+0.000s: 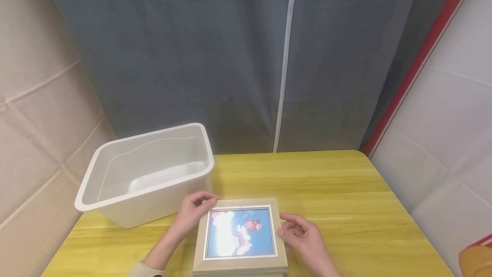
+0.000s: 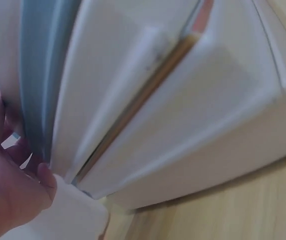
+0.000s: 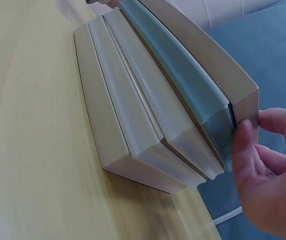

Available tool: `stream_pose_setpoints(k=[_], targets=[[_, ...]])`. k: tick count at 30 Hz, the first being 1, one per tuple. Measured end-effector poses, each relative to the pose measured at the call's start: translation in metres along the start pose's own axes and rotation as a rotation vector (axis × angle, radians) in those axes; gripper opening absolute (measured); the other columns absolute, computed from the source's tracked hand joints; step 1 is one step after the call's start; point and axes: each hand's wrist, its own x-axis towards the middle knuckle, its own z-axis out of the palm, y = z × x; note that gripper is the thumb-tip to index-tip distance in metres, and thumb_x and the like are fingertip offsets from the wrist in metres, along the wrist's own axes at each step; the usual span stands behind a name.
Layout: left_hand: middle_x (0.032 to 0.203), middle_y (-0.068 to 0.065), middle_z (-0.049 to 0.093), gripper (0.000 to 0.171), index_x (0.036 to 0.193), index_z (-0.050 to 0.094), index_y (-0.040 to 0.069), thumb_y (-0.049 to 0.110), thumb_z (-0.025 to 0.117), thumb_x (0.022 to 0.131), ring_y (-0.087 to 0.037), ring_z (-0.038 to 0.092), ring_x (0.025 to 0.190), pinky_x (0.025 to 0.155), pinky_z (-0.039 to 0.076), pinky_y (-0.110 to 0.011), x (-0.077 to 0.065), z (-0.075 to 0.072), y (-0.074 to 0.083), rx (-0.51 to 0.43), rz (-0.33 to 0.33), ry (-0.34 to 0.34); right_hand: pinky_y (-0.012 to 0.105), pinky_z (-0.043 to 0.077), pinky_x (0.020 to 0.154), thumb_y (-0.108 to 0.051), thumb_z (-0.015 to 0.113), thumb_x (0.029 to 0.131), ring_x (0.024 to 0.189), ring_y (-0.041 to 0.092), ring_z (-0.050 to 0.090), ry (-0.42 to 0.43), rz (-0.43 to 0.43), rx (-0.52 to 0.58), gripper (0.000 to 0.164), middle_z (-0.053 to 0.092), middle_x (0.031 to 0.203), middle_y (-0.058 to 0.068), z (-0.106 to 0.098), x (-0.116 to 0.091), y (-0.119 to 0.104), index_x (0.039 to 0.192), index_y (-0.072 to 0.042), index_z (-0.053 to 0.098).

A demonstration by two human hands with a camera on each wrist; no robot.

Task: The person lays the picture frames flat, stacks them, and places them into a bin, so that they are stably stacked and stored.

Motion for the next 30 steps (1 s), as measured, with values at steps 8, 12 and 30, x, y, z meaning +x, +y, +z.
stream_pose_setpoints(k=[8, 12, 30], targets=[[0.112, -0.011, 0.072, 0.026, 0.117, 0.072, 0.003, 0.008, 0.074, 0.091, -0.021, 0.063, 0.101, 0.085, 0.05, -0.03, -0.006, -0.007, -0.002, 0.014, 0.054, -0.002, 0.032, 0.059, 0.067, 0.0, 0.063, 0.098, 0.073, 0.012, 0.063, 0.012, -0.059, -0.014, 0.043, 0.062, 0.099, 0.007, 0.001, -0.002, 0.006, 0.137, 0.015, 0.051], [0.118, -0.011, 0.069, 0.038, 0.126, 0.066, 0.0, 0.001, 0.074, 0.088, -0.025, 0.061, 0.11, 0.09, 0.053, -0.033, -0.014, -0.008, -0.002, -0.027, 0.114, 0.019, 0.032, 0.058, 0.065, 0.001, 0.064, 0.097, 0.076, 0.013, 0.063, 0.055, -0.093, -0.029, 0.039, 0.062, 0.103, 0.009, 0.003, -0.003, 0.009, 0.133, 0.012, 0.056], [0.152, -0.027, 0.043, 0.076, 0.155, 0.027, -0.005, 0.001, 0.069, 0.092, -0.046, 0.042, 0.136, 0.106, 0.046, -0.047, -0.056, 0.004, -0.005, -0.061, 0.15, 0.058, 0.024, 0.054, 0.086, -0.003, 0.068, 0.095, 0.107, 0.005, 0.063, 0.209, -0.12, -0.04, 0.047, 0.061, 0.138, 0.01, 0.015, -0.004, 0.021, 0.14, 0.001, 0.057]])
